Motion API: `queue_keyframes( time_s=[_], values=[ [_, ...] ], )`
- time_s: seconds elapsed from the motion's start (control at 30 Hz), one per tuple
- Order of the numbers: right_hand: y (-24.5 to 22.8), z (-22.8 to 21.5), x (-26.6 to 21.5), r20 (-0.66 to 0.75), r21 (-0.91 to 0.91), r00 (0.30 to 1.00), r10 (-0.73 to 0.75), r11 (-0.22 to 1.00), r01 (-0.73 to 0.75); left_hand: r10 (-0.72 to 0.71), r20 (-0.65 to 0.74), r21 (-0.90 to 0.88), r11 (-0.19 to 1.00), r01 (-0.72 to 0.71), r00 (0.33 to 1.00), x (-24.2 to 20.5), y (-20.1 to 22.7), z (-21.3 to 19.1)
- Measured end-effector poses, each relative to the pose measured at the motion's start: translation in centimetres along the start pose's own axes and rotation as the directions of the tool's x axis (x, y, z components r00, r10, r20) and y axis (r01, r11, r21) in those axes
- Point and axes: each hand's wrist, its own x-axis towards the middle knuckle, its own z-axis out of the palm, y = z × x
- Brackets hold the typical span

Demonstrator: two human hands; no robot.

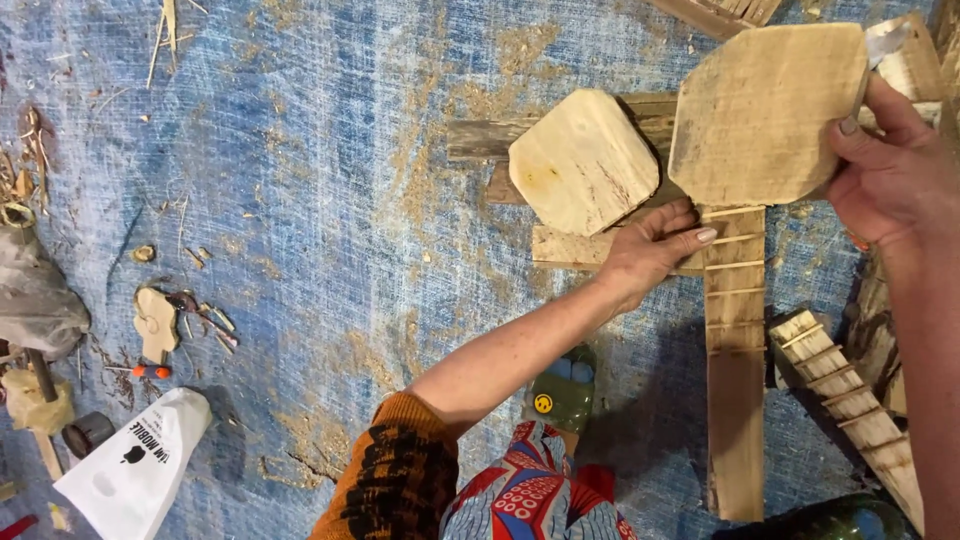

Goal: Fitting together the neck and body components of a wooden stringed instrument

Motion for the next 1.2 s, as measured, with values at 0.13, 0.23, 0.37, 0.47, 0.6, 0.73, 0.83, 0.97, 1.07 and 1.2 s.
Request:
queue_keyframes(
  time_s=[0.13,0.23,0.37,0.47,0.6,0.73,0.83,0.97,1.07,1.2],
  values=[
    [-0.5,1.1,-0.6,-0.067,0.03,0.997,0.041,0.999,-0.039,-0.01,-0.006,-0.003,1.0,0.01,1.0,0.7,-0.4,0.3],
    [-0.5,1.1,-0.7,-0.015,0.024,1.0,-0.013,1.0,0.013,-0.026,-0.02,0.057,0.998,0.027,0.999,1.6,-1.1,0.4],
    [-1.0,1.7,-1.0,0.004,-0.003,1.0,-0.016,1.0,0.016,0.009,-0.034,0.081,0.997,-0.006,0.999,2.7,-2.0,0.4],
    [-1.0,1.7,-1.0,0.041,-0.018,0.998,-0.038,0.999,0.039,-0.021,-0.058,0.112,0.993,0.028,0.998,2.9,-1.8,0.7],
    [-0.1,1.2,-0.7,0.002,-0.056,0.999,-0.048,0.997,0.048,-0.052,-0.115,0.17,0.983,0.071,0.992,2.6,-0.8,1.2],
    [-1.5,2.2,-1.2,0.043,-0.105,0.996,-0.076,0.991,0.081,-0.036,-0.133,0.077,0.996,0.047,0.99,2.7,-0.6,1.4],
    [-1.5,2.2,-1.2,0.062,-0.055,0.995,-0.079,0.995,0.083,-0.044,-0.168,0.067,0.996,0.056,0.985,2.4,-0.1,1.7],
    [-1.3,2.2,-1.2,0.055,-0.042,0.994,-0.094,0.994,0.096,-0.072,-0.204,0.168,0.98,0.107,0.976,3.0,-0.3,2.0],
    [-0.8,2.2,-1.3,0.027,-0.038,0.995,-0.092,0.995,0.093,-0.055,-0.211,0.198,0.975,0.097,0.976,3.6,-0.8,2.0],
    [-0.9,3.0,-2.5,-0.063,0.027,0.997,-0.033,0.999,0.035,0.033,-0.192,0.228,0.974,0.012,0.981,4.1,-1.9,1.7]
  ],
)
